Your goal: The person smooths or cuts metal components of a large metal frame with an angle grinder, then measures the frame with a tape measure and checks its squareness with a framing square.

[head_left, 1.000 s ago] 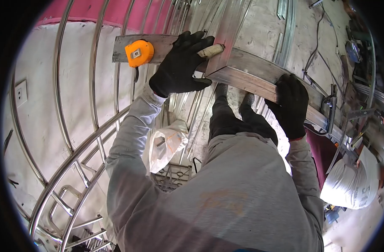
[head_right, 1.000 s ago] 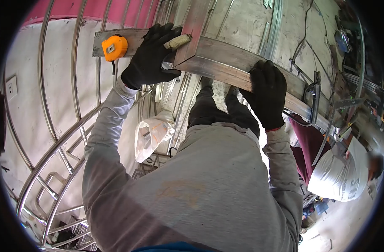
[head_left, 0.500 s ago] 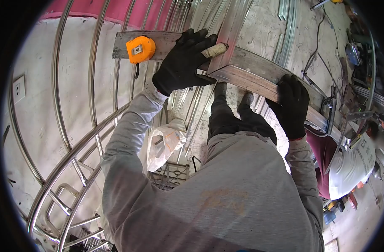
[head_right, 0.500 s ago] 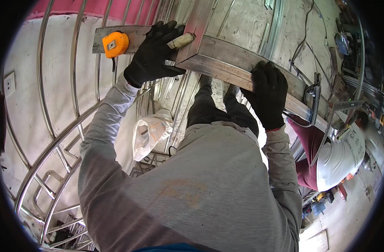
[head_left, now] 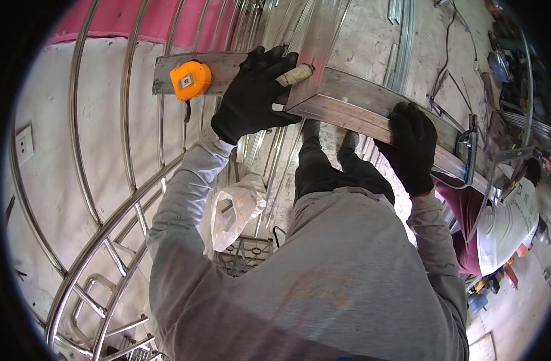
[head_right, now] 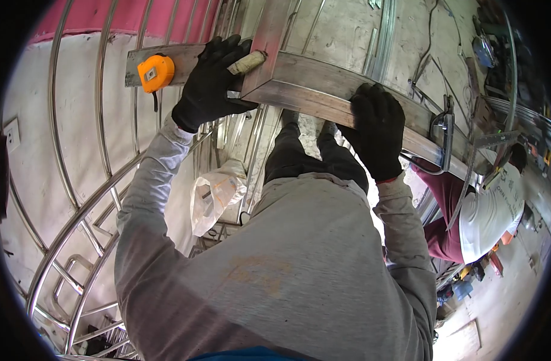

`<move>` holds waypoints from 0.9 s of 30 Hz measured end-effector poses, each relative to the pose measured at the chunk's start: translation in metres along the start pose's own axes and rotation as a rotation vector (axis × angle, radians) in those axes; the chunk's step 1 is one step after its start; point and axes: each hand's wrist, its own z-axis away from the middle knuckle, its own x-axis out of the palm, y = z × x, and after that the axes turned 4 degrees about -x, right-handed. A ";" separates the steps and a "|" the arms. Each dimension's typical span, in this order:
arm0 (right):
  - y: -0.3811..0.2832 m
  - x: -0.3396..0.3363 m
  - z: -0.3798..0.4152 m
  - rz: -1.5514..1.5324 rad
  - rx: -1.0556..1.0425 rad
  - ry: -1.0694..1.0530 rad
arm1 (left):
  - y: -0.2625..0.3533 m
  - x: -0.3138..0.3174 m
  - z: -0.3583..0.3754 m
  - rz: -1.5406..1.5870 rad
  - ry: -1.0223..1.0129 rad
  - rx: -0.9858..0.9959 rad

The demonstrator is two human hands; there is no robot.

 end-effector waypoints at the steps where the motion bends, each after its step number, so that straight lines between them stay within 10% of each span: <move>1: -0.001 -0.001 -0.001 0.003 0.008 -0.007 | 0.000 0.001 0.000 0.003 0.009 0.000; 27: -0.008 -0.006 -0.005 0.039 0.009 0.005 | 0.001 0.001 0.000 -0.026 0.005 -0.021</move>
